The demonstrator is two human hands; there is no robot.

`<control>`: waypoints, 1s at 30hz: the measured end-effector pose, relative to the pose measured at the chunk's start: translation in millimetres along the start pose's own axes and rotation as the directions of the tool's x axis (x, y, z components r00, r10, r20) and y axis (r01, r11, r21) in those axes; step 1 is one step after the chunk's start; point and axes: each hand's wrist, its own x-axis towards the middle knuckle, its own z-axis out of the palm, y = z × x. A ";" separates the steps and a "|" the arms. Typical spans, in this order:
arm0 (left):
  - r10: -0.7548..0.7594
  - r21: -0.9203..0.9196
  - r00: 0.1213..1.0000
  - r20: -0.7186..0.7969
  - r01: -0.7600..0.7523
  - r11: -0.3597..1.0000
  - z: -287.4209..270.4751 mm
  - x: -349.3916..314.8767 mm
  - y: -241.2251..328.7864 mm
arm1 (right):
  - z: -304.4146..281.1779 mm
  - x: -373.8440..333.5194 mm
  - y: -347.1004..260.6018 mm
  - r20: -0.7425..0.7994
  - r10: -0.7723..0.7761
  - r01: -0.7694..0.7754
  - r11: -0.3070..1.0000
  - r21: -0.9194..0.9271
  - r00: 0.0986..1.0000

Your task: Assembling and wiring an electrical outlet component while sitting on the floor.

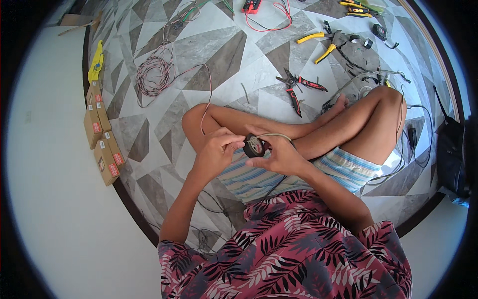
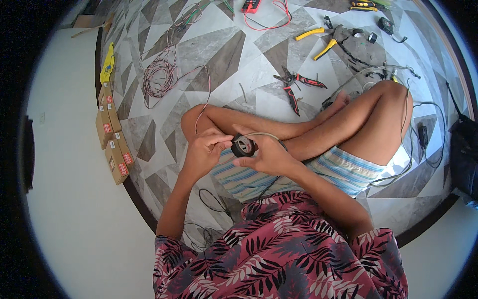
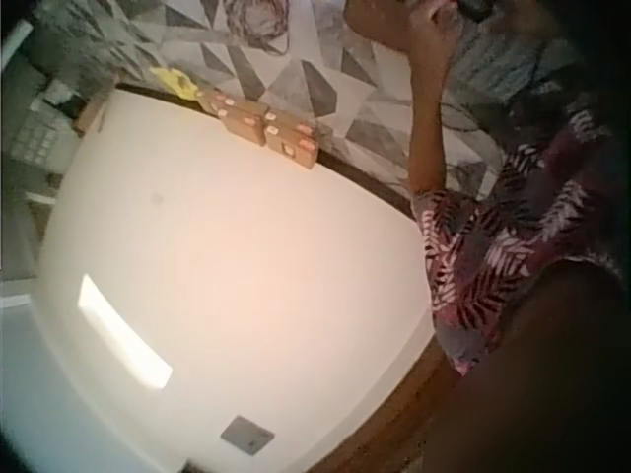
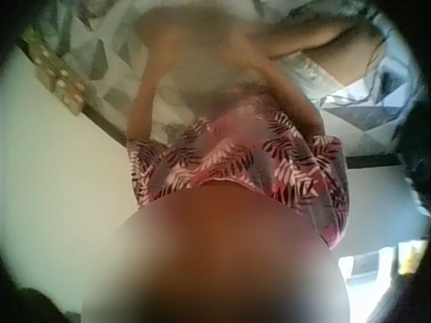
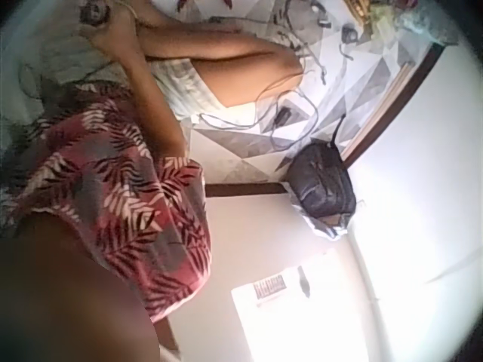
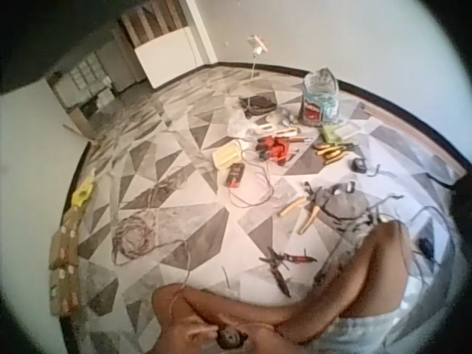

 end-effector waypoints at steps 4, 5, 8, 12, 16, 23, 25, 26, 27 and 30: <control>0.110 0.155 0.994 -0.024 -0.105 0.982 5.7 1.0 9.9 | -5.4 2.9 -6.8 0.052 0.000 0.000 1.000 0.008 0.999; 0.127 0.161 0.990 -0.065 -0.115 0.980 8.7 1.4 10.7 | -8.4 5.5 -10.9 0.092 0.037 -0.035 0.999 -0.022 0.995; 0.126 0.184 0.984 -0.128 -0.101 0.978 17.9 3.9 3.0 | -3.8 8.6 -11.7 0.143 0.099 -0.096 0.995 -0.034 0.985; 0.087 0.125 0.986 -0.144 -0.069 0.990 28.0 7.5 -4.4 | 5.6 2.0 16.2 0.198 0.321 -0.377 0.804 0.459 0.926; 0.171 0.086 0.985 0.005 -0.171 0.982 20.5 12.2 -1.6 | 14.5 -2.7 23.8 0.128 0.473 -0.423 0.596 0.682 0.872; -0.053 -0.114 0.997 -0.054 0.046 0.992 19.3 -2.5 -9.8 | -8.4 -13.1 -13.0 0.404 0.452 -0.490 0.088 0.867 0.795; -0.062 -0.194 0.997 -0.044 0.052 0.980 16.4 -2.9 -4.4 | -3.3 -16.3 -6.8 0.258 0.595 -0.621 0.554 0.554 0.761; -0.067 -0.231 0.998 0.021 0.070 0.970 14.9 -3.8 -3.3 | -2.8 -18.7 -5.1 0.164 0.674 -0.667 0.611 0.426 0.721; -0.071 -0.267 0.993 0.090 0.093 0.959 13.4 -5.2 -1.8 | 2.9 -20.6 -4.0 0.163 0.674 -0.668 0.609 0.428 0.720; -0.004 -0.207 0.993 0.115 0.028 0.978 7.4 -0.9 7.5 | 21.4 -20.9 3.1 -0.194 0.460 -0.367 0.850 0.378 0.866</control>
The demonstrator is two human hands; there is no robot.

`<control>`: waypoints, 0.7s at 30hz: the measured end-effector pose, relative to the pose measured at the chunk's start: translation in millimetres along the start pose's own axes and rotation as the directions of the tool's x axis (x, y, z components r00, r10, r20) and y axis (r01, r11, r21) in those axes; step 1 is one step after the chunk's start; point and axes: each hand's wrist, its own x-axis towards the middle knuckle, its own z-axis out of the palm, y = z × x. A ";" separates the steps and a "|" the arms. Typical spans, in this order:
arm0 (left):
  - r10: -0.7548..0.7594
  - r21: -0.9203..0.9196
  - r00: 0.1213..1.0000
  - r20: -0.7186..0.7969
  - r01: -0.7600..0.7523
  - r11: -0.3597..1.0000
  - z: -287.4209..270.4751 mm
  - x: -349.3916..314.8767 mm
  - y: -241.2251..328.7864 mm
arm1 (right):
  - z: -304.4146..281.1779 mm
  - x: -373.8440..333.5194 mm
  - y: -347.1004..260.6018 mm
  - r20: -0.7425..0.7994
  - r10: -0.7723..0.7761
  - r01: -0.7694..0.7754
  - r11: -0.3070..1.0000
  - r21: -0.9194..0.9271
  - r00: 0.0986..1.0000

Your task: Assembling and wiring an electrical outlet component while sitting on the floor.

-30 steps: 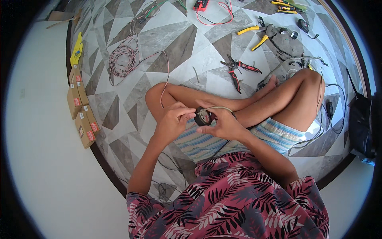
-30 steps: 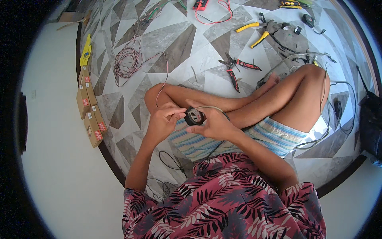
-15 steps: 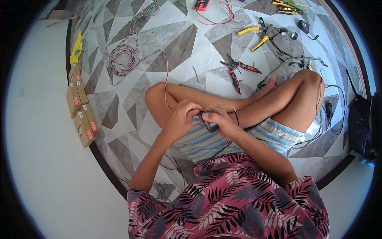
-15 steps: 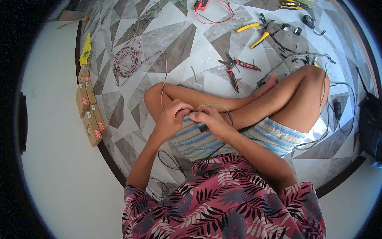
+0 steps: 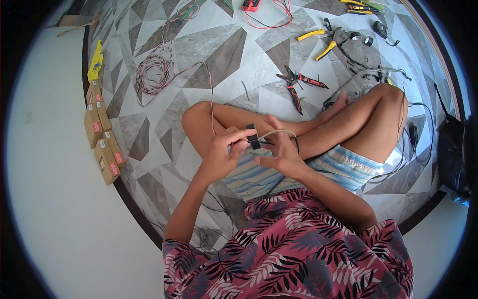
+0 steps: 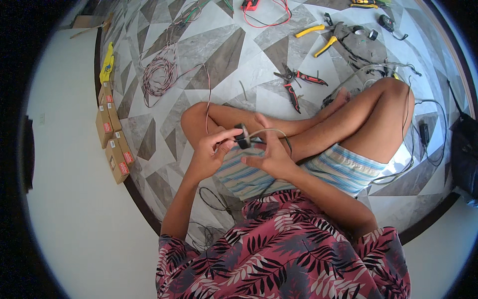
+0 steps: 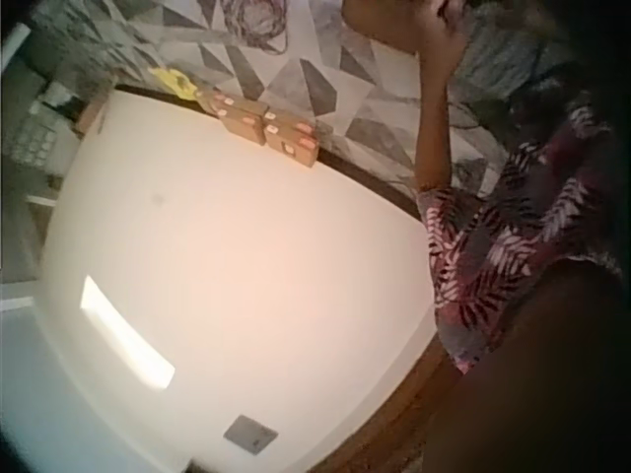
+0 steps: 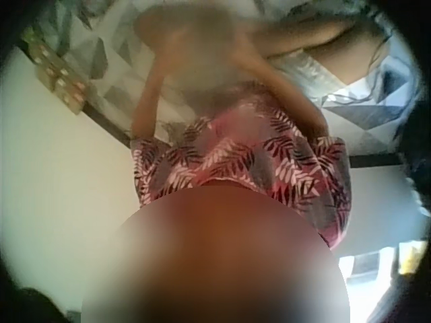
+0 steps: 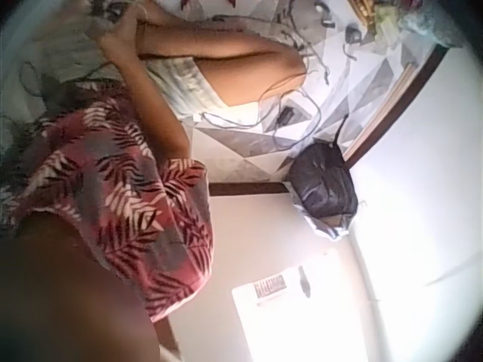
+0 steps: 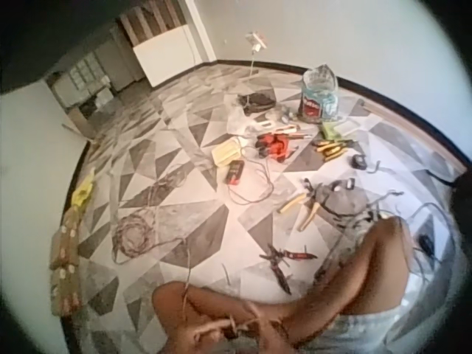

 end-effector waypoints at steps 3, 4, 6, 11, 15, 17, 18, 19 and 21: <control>0.049 0.099 0.999 -0.008 -0.048 0.994 -5.1 -0.3 2.6 | 3.4 11.6 -3.5 -0.039 -0.315 0.300 0.851 0.430 0.948; 0.050 0.101 0.999 -0.007 -0.049 0.994 -5.6 -1.3 4.0 | -6.2 12.2 -7.0 0.141 -0.226 0.177 0.939 0.294 0.964; 0.033 0.138 0.999 -0.032 -0.029 0.990 -6.0 -3.8 8.3 | -14.0 13.1 -17.5 0.302 -0.106 0.069 0.989 0.130 0.947; -0.127 0.128 0.990 -0.068 0.134 0.983 -1.9 2.3 15.1 | -16.6 13.1 -17.7 0.388 -0.457 0.581 0.750 -0.316 0.800; 0.140 0.357 0.977 -0.161 -0.075 0.931 7.9 2.8 3.9 | -12.4 13.5 -19.7 0.360 -0.477 0.585 0.750 -0.309 0.802; 0.186 0.421 0.969 -0.165 -0.101 0.901 13.3 5.5 6.1 | -12.4 13.6 -27.1 0.372 -0.303 0.440 0.819 -0.368 0.877; 0.235 0.480 0.958 -0.163 -0.131 0.867 15.8 8.6 6.8 | -12.6 16.3 -24.7 0.370 -0.302 0.438 0.819 -0.371 0.879; 0.236 0.478 0.958 -0.161 -0.134 0.868 17.4 11.1 5.5 | -12.1 20.1 -18.7 0.340 -0.173 0.268 0.928 -0.257 0.924; 0.245 0.498 0.960 -0.135 -0.148 0.854 20.0 14.8 0.7 | -12.7 26.3 -1.9 0.327 -0.035 0.082 0.988 -0.130 0.944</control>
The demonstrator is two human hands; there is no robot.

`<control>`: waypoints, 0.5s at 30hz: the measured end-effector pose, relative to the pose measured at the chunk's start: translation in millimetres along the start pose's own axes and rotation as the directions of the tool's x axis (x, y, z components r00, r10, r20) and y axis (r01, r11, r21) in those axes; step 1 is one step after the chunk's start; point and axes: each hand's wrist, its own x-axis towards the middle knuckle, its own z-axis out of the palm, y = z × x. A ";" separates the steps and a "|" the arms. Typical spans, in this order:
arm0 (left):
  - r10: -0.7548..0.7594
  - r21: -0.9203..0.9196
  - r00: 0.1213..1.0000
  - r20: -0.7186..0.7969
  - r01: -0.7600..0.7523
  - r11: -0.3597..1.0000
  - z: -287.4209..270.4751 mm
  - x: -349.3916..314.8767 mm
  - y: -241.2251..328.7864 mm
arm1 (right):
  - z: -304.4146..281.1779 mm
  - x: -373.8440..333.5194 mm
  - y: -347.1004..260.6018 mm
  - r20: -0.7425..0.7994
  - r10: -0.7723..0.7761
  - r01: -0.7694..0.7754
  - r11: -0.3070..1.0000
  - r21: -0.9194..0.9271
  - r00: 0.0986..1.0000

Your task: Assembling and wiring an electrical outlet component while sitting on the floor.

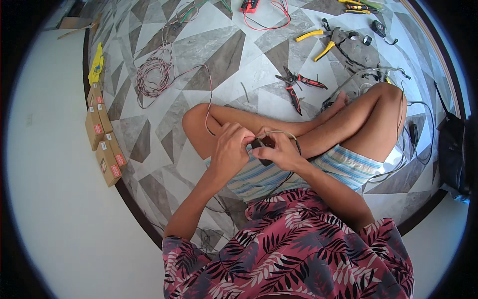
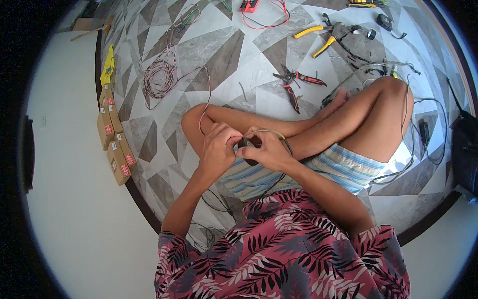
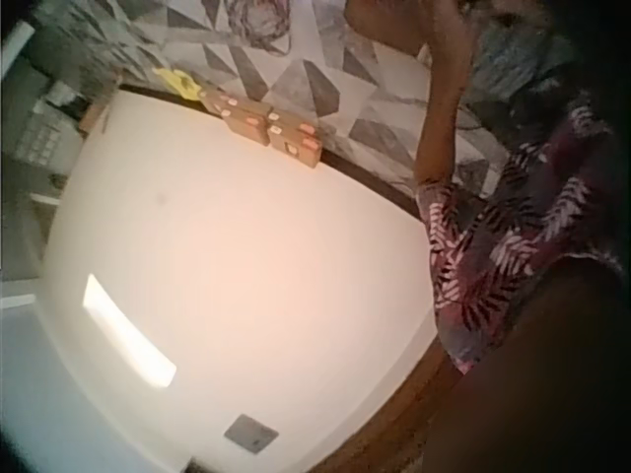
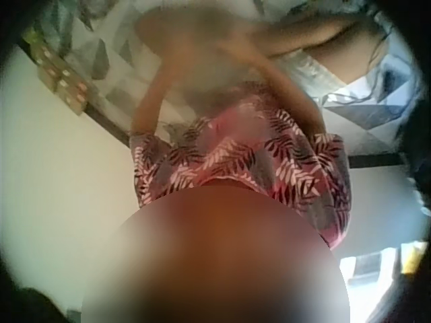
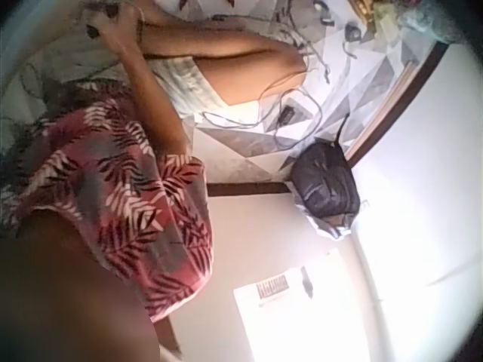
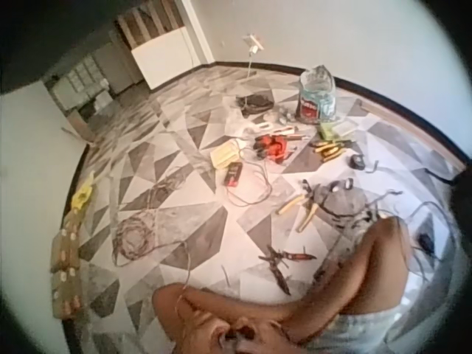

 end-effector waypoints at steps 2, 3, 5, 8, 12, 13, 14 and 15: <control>0.014 -0.029 1.000 0.004 -0.014 0.999 2.8 2.7 -1.4 | -4.2 2.1 15.6 -0.033 0.031 -0.019 0.947 0.320 0.999; 0.023 -0.059 1.000 0.008 -0.023 0.998 4.7 2.7 -3.0 | -6.6 1.0 15.0 -0.035 0.032 -0.019 0.947 0.320 0.999; 0.050 -0.097 0.998 0.035 -0.047 0.994 4.7 1.8 -9.0 | -11.4 -1.6 14.0 0.274 0.150 -0.309 0.587 0.748 0.950; 0.057 -0.106 0.998 0.036 -0.053 0.993 6.8 -7.8 -21.6 | -11.7 -5.2 -22.8 0.279 0.350 -0.377 0.250 0.892 0.894; -0.140 -0.222 0.981 0.135 0.167 0.961 -1.8 -9.4 -16.6 | -19.5 -23.5 -28.5 0.211 0.244 -0.311 0.511 0.801 0.946; -0.138 -0.221 0.981 0.133 0.166 0.961 -5.5 -9.3 -15.8 | -24.5 -25.8 -24.5 0.213 0.192 -0.287 0.621 0.729 0.958; -0.242 -0.265 0.952 0.186 0.285 0.921 -9.5 -9.6 -15.5 | -21.5 -28.1 -20.3 0.212 0.190 -0.285 0.623 0.728 0.958; -0.339 -0.301 0.908 0.245 0.404 0.864 -11.7 -10.9 -15.8 | -12.4 -32.2 -20.4 0.113 0.235 -0.259 0.811 0.525 0.965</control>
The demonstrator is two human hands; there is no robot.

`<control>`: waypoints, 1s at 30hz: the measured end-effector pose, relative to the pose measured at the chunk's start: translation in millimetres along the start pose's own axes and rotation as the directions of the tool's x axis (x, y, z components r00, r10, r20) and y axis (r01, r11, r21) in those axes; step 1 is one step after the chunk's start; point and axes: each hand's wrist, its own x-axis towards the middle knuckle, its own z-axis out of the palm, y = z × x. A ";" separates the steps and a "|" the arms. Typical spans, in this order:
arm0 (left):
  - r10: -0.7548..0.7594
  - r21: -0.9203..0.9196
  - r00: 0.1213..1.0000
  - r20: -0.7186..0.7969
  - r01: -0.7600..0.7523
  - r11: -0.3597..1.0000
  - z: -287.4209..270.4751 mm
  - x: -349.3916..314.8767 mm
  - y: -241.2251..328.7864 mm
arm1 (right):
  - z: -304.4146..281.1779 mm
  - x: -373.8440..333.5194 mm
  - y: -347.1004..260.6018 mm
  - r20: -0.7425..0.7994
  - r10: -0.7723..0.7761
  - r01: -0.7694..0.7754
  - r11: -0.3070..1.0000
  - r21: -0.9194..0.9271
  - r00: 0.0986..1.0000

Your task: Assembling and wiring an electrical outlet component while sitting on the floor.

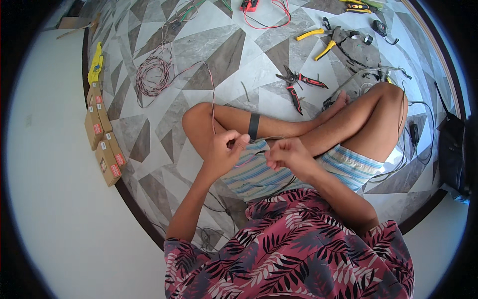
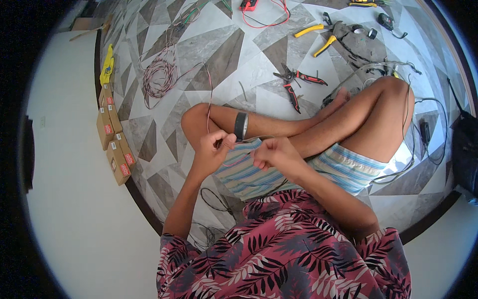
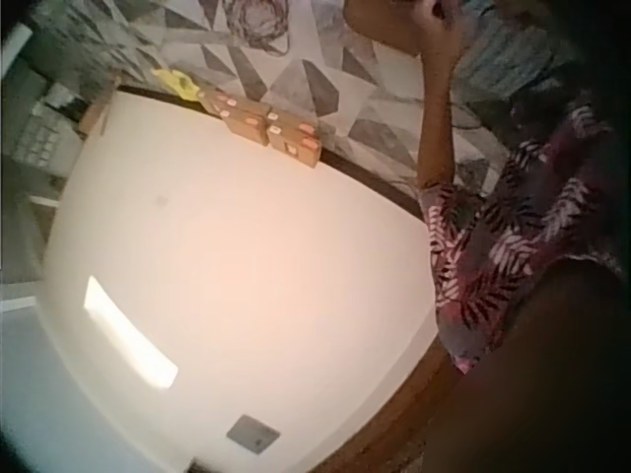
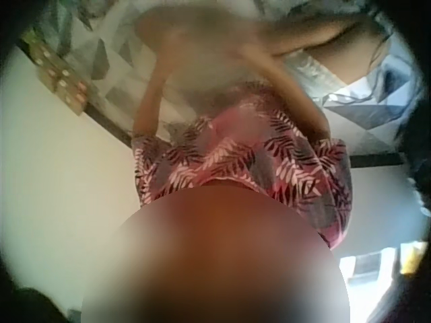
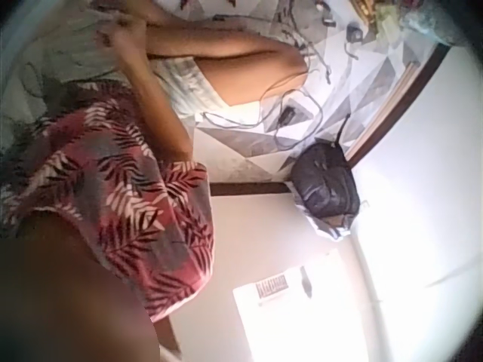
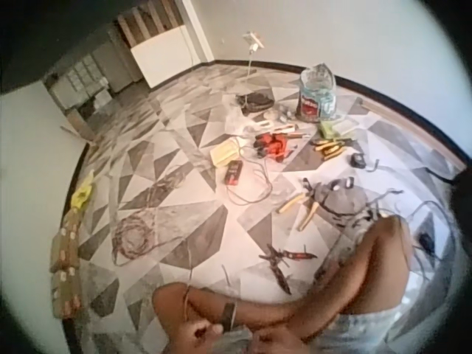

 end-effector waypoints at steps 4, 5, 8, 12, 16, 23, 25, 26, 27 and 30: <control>-0.052 -0.278 0.997 -0.050 0.036 0.960 -3.1 1.3 3.4 | 17.4 3.7 19.5 -0.181 -0.265 0.152 0.869 -0.471 0.947; -0.091 -0.355 0.995 0.043 0.101 0.929 -5.9 3.0 2.4 | 19.0 7.9 26.8 -0.204 -0.469 0.341 0.823 -0.454 0.860; -0.106 -0.324 0.976 0.188 0.164 0.932 -18.3 5.7 -2.7 | 22.7 24.3 30.0 -0.040 -0.631 0.601 0.754 -0.265 0.775; -0.162 0.051 0.981 0.107 0.158 0.986 -18.5 -1.5 21.2 | 13.6 26.3 23.1 -0.013 -0.574 0.517 0.748 -0.415 0.819; 0.037 -0.111 0.995 -0.092 -0.047 0.993 -5.8 -5.9 24.5 | 12.8 20.0 16.5 -0.093 -0.374 0.276 0.810 -0.518 0.923; 0.404 0.237 0.912 -0.067 -0.379 0.895 -5.1 1.5 12.4 | 6.8 22.6 8.3 0.209 -0.607 0.527 0.408 -0.746 0.766; 0.437 0.267 0.897 -0.060 -0.408 0.873 -4.2 1.0 13.1 | 12.3 18.4 -1.7 0.181 -0.549 0.490 0.492 -0.719 0.816; 0.461 0.292 0.883 -0.084 -0.420 0.859 -2.7 1.3 13.1 | 15.2 16.8 -5.8 0.156 -0.486 0.448 0.570 -0.689 0.860; 0.487 0.317 0.867 -0.107 -0.434 0.843 -1.3 2.4 13.9 | 16.8 15.9 -8.6 0.155 -0.486 0.446 0.570 -0.690 0.860; 0.518 0.378 0.847 -0.120 -0.444 0.813 2.5 9.0 8.6 | 18.8 19.8 -8.6 0.106 -0.468 0.365 0.507 -0.781 0.877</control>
